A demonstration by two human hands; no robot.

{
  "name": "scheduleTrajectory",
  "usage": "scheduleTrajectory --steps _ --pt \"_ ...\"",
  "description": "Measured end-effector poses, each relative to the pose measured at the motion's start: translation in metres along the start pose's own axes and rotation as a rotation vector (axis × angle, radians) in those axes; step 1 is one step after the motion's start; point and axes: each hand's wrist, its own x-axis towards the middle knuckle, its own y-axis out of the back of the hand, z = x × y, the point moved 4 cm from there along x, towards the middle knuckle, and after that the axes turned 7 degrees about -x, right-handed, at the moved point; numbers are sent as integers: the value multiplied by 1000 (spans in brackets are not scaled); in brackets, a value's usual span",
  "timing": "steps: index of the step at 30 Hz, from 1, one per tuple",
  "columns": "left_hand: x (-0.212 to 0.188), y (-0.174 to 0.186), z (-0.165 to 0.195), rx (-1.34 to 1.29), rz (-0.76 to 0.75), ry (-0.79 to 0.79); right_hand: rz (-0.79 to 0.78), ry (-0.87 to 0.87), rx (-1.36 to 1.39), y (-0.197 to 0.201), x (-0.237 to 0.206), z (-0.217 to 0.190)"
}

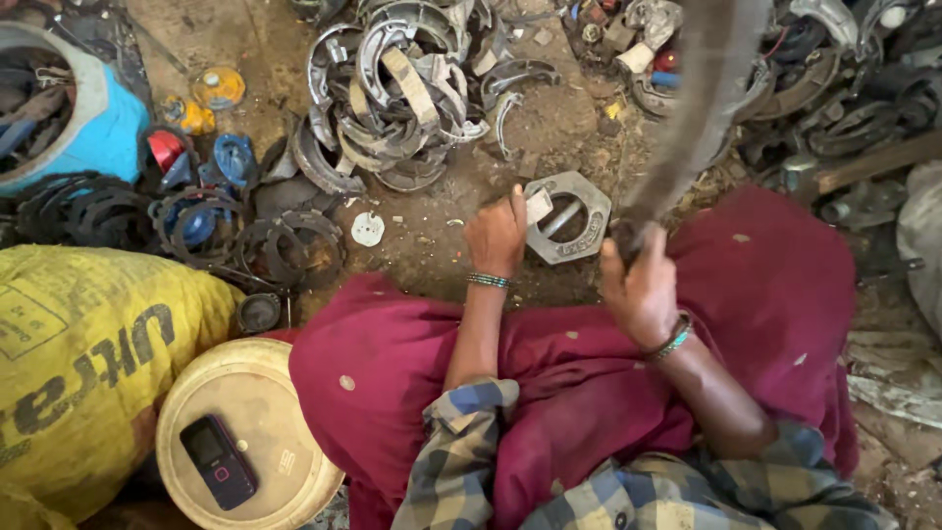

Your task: The person sits on the ground in a scrapyard and uses a long curved blade to repeatedly strike and pry brake shoe assemblies resting on a hexagonal metal block, working the lining off the metal shoes. They then pick through the pile of brake shoes, handling and sorting the pieces.

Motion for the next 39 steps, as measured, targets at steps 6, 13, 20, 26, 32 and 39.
scheduleTrajectory --steps 6,13,20,26,32,39 --pt "4 6 2 -3 -61 36 -349 80 -343 -62 13 21" --pt "4 4 1 9 -80 10 57 75 53 11 6 -7" --pt "3 6 8 -1 -78 -77 -329 149 -409 -57 17 2" --pt "5 0 1 17 -80 -31 -153 -41 -141 -14 6 -7" --pt "2 2 3 58 -103 -44 -165 -113 -118 -35 12 3" --pt "5 7 8 7 -66 -47 -168 17 -251 -26 21 8"
